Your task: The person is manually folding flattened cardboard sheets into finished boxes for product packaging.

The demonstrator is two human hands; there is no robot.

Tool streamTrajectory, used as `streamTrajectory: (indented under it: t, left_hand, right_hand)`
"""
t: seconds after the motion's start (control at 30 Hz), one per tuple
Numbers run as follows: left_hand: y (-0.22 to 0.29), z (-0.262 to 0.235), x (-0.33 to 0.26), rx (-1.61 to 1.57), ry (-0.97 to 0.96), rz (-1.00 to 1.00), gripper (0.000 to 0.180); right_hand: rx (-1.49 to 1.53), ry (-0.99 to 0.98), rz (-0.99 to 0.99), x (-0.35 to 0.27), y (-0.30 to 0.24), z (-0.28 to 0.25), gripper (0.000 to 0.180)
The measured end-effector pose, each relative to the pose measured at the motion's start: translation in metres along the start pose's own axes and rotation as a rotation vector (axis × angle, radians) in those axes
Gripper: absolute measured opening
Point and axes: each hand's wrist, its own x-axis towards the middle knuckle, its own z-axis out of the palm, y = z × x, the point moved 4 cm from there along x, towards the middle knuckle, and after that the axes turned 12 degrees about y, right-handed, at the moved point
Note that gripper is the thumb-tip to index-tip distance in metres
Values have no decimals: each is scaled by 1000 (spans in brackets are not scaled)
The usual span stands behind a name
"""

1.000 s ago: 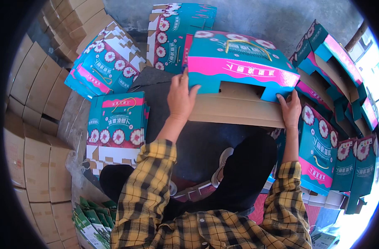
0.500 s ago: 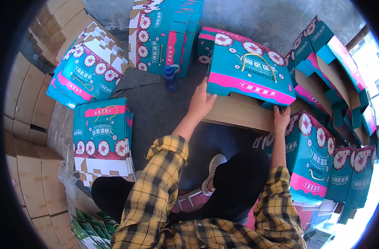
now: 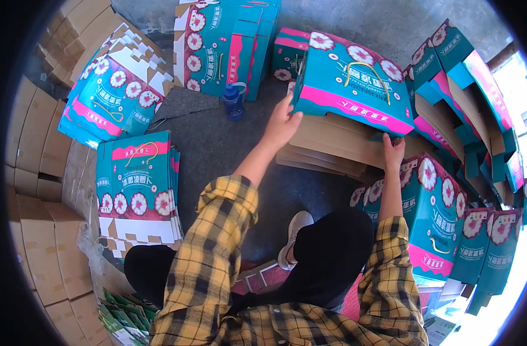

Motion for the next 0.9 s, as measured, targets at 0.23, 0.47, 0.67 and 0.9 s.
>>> streamTrajectory:
  t: [0.23, 0.47, 0.67, 0.9]
  left_hand:
    - [18, -141, -38, 273, -145, -33, 40]
    - [119, -308, -147, 525, -246, -195, 40]
    - [26, -473, -318, 651, 343, -518, 38]
    - [-125, -482, -463, 400, 451, -720, 31]
  right_hand:
    - [85, 221, 48, -52, -11, -16, 72]
    - [157, 58, -172, -42, -30, -41, 42]
    - [-31, -750, -401, -150, -243, -34, 44]
    - [-253, -1433, -667, -315, -296, 25, 43]
